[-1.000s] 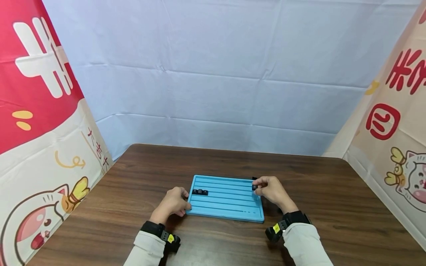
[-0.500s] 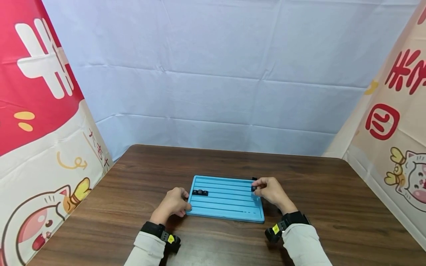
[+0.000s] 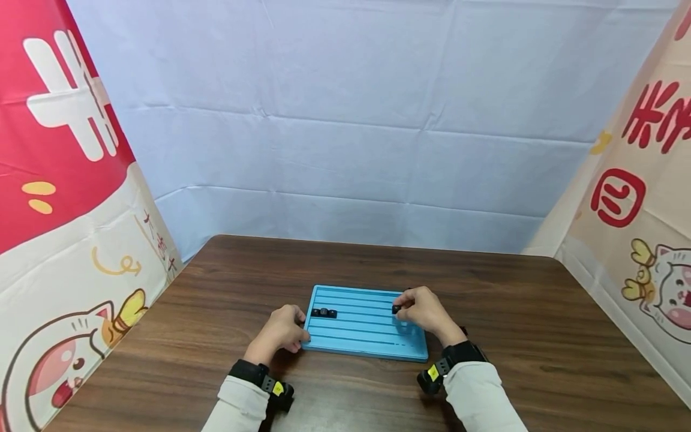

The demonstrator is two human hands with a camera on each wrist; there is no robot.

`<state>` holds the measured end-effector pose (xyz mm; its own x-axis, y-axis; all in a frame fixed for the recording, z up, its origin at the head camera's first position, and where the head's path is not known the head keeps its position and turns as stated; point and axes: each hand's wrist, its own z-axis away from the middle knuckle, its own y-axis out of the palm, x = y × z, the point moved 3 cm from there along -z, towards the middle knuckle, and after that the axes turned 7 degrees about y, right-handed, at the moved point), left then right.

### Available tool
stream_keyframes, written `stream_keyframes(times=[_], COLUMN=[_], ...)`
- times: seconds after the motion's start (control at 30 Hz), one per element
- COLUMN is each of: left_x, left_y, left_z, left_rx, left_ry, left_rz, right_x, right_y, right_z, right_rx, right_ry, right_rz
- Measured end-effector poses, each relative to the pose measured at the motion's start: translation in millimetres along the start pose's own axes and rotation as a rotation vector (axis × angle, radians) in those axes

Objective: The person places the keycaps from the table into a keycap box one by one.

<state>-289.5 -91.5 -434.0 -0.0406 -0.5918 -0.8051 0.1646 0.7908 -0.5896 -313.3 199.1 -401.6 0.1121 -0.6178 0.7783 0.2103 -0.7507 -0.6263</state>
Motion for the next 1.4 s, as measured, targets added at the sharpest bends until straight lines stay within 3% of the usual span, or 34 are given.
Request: stream_keyframes(times=[0.43,0.7,1.03,1.4], left_x=[-4.7,-8.4,-11.4,-9.6], left_y=[1.5,-1.7,-2.5,-1.6], left_z=[1.6,0.4,-1.8,-2.4], left_rx=[0.017,0.017,0.019,0.016], left_ry=[-0.002,-0.012,0.009,0.009], left_rz=[-0.128,-0.161,-0.184,-0.165], right_x=[20,33,42,47], right_y=[36.1,57.3,68.2,76.1], right_z=[-4,-10,-18,-20], right_rx=[-0.034,-0.026,-0.035,-0.046], right_ry=[-0.054,-0.001,0.072,0.077], right_rz=[0.122,0.168,0.126,0.191])
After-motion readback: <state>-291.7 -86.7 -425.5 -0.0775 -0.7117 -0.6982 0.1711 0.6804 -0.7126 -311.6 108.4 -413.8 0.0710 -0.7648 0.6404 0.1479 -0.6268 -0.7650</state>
